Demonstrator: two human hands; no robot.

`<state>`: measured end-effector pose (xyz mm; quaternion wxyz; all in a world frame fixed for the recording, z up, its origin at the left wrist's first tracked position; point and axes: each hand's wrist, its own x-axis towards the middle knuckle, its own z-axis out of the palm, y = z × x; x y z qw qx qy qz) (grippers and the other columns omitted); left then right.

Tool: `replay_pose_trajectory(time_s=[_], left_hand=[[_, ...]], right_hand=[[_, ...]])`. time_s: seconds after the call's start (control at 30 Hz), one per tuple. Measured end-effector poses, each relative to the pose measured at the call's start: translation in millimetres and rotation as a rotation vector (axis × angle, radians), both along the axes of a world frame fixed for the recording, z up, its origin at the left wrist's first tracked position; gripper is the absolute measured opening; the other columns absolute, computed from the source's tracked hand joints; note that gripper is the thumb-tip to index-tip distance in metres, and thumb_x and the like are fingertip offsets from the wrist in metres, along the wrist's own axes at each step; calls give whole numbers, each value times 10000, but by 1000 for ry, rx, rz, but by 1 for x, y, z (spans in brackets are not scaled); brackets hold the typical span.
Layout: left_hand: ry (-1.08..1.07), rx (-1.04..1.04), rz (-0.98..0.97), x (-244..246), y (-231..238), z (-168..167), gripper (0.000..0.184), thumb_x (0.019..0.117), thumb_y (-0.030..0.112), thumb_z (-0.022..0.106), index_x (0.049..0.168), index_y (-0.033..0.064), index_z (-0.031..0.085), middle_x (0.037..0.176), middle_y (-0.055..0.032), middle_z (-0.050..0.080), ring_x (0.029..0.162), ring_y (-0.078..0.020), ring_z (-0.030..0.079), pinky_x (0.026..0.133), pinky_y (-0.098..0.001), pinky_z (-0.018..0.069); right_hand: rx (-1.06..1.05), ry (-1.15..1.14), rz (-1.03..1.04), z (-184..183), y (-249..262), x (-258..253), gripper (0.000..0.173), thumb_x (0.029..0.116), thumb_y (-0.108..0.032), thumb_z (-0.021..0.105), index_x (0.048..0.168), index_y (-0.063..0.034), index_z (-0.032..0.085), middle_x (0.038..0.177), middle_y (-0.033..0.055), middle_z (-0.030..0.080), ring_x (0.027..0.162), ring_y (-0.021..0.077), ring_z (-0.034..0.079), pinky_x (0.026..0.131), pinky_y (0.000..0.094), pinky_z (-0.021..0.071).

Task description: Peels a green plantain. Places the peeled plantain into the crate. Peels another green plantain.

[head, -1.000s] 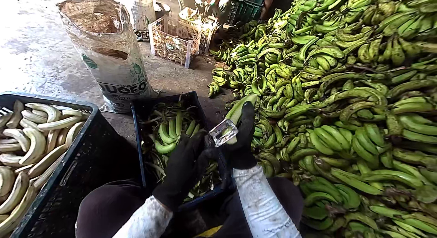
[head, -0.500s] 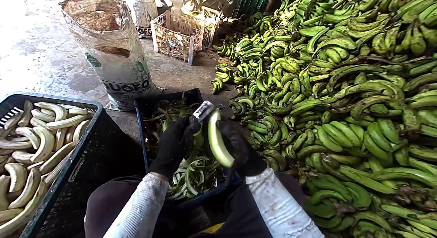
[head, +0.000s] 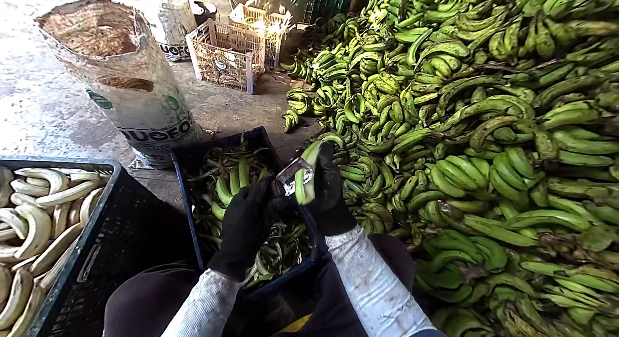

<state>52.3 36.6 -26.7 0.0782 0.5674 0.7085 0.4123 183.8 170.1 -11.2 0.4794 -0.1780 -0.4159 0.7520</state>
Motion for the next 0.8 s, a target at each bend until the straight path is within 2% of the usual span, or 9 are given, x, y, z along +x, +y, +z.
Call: replay_pose_trajectory(time_s=[0.07, 0.2, 0.3, 0.33, 0.4, 0.43, 0.57, 0.7, 0.8], left_hand=[[15, -29, 6, -8, 1, -2, 540, 1026, 500, 472, 1457, 194, 580, 1158, -113, 709, 1031, -291, 677, 883, -528, 552], [132, -85, 32, -8, -2, 0, 507, 968, 358, 577, 1451, 204, 592, 1137, -181, 691, 1003, -387, 668, 839, -586, 533], [12, -159, 93, -19, 5, 4, 489, 1038, 396, 525, 1470, 169, 566, 1198, -185, 682, 1056, -377, 670, 887, -600, 535], [-50, -203, 121, -24, 6, 8, 495, 1060, 422, 469, 1474, 164, 553, 1246, -182, 665, 1103, -372, 657, 923, -616, 514], [-145, -269, 180, -34, 8, 15, 497, 1090, 451, 387, 1457, 165, 563, 1272, -171, 673, 1155, -361, 651, 965, -632, 484], [-190, -298, 197, -37, 8, 17, 498, 1094, 467, 375, 1450, 179, 570, 1247, -165, 685, 1133, -354, 660, 952, -632, 485], [-124, -273, 44, -26, 1, 6, 552, 1049, 539, 421, 1474, 205, 537, 1223, -130, 679, 1063, -297, 677, 905, -576, 540], [246, -70, -98, 3, -5, -6, 561, 985, 506, 554, 1452, 197, 590, 1122, -204, 707, 975, -415, 692, 815, -620, 544], [393, 44, -86, 16, -8, -15, 527, 943, 504, 609, 1393, 233, 648, 1049, -201, 712, 926, -418, 688, 784, -598, 539]], right_hand=[[38, -166, 50, 2, -4, 4, 452, 1097, -449, 321, 1347, -185, 590, 1093, 4, 693, 924, 91, 674, 782, 324, 599], [75, -566, 16, 1, -1, 8, 483, 1098, -466, 308, 1315, -149, 600, 1047, 43, 671, 913, 119, 646, 799, 345, 563], [259, -605, 248, 2, -10, 14, 363, 1092, -293, 363, 1305, -98, 583, 1017, 37, 653, 887, 86, 634, 793, 293, 558], [289, -619, 327, 5, -15, 12, 348, 1083, -289, 373, 1255, -88, 599, 986, 27, 652, 868, 73, 631, 783, 279, 554], [278, -667, 456, 10, -22, 9, 404, 1071, -308, 373, 1312, -74, 598, 1050, 43, 667, 920, 79, 639, 842, 290, 550], [233, -659, 469, 9, -24, 10, 419, 1070, -324, 370, 1331, -87, 596, 1058, 45, 671, 915, 86, 645, 837, 292, 554], [-162, -367, 221, -17, -10, 11, 387, 1088, -414, 337, 1112, -153, 621, 813, 10, 645, 664, 93, 624, 583, 273, 557], [-348, -13, 125, -36, 12, 24, 398, 1074, -393, 322, 984, -149, 623, 792, 9, 658, 692, 106, 651, 606, 290, 567], [-512, 110, 132, -34, 12, 32, 417, 1065, -412, 329, 957, -116, 602, 767, 27, 644, 651, 113, 656, 575, 248, 562]])
